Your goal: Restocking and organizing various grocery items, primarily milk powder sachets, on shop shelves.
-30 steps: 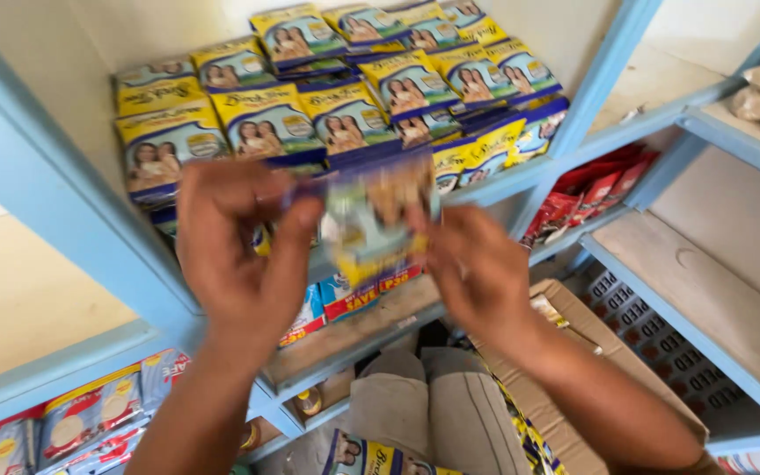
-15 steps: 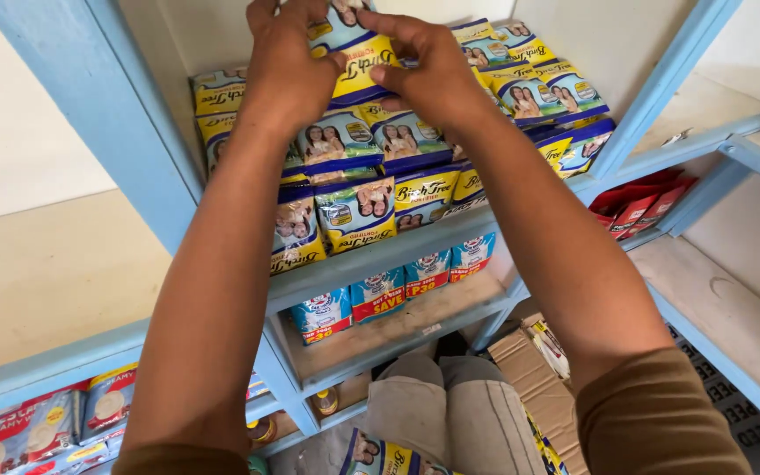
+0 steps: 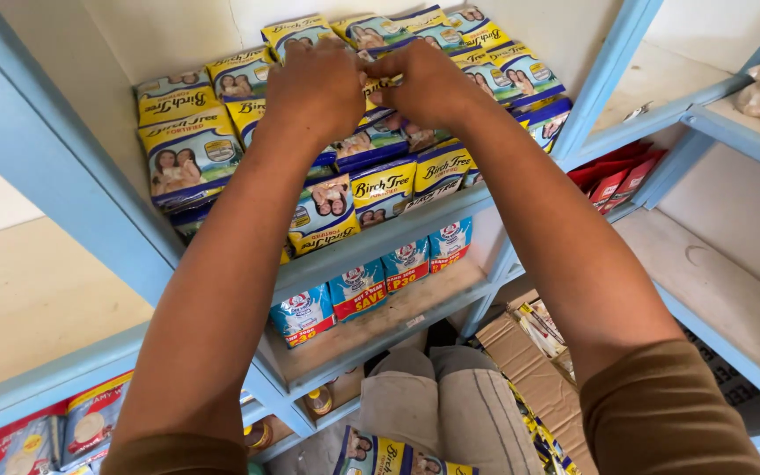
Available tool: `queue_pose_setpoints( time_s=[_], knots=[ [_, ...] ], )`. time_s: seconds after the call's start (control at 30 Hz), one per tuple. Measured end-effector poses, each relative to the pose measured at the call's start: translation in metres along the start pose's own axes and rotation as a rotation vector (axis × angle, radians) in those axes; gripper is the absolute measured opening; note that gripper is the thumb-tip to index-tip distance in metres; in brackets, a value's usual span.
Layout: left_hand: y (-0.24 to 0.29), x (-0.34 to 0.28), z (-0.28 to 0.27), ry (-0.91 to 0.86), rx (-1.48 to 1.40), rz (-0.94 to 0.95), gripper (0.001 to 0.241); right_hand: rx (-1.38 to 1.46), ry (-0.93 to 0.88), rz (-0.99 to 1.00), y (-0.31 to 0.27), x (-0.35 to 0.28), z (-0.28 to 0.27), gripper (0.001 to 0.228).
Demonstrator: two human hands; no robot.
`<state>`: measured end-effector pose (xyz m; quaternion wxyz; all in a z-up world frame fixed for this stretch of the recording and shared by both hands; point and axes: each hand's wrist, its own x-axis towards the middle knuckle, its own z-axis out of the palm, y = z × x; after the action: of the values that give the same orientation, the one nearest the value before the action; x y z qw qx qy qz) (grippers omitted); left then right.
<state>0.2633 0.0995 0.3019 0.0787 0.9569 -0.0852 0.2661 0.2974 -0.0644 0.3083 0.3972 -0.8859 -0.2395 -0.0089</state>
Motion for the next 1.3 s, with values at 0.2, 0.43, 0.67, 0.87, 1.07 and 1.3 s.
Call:
queue_pose_setpoints(
  time_s=[0.2, 0.43, 0.67, 0.87, 1.07, 1.3],
  knots=[
    [0.004, 0.004, 0.0, -0.19, 0.053, -0.039, 0.032, -0.598, 0.214, -0.41, 0.028, 0.016, -0.005, 0.026],
    [-0.009, 0.003, 0.011, -0.236, 0.066, 0.002, 0.033, -0.585, 0.124, -0.372, 0.084, 0.037, -0.008, 0.034],
    [-0.007, 0.002, 0.004, -0.271, 0.048, 0.008, 0.036, -0.46, 0.078, -0.314, 0.08, 0.019, -0.011, 0.043],
    [-0.002, -0.014, 0.007, 0.033, 0.037, 0.107, 0.038, -0.316, 0.379, -0.568, 0.05, -0.063, -0.012, 0.039],
    [0.048, -0.155, 0.002, 0.284, -0.226, 0.422, 0.032, 0.03, 0.322, -0.368, 0.159, -0.228, 0.136, 0.022],
    [0.041, -0.355, 0.228, -0.305, -0.785, 0.657, 0.032, 0.224, -0.363, 0.066, 0.245, -0.31, 0.21, 0.013]
  ],
)
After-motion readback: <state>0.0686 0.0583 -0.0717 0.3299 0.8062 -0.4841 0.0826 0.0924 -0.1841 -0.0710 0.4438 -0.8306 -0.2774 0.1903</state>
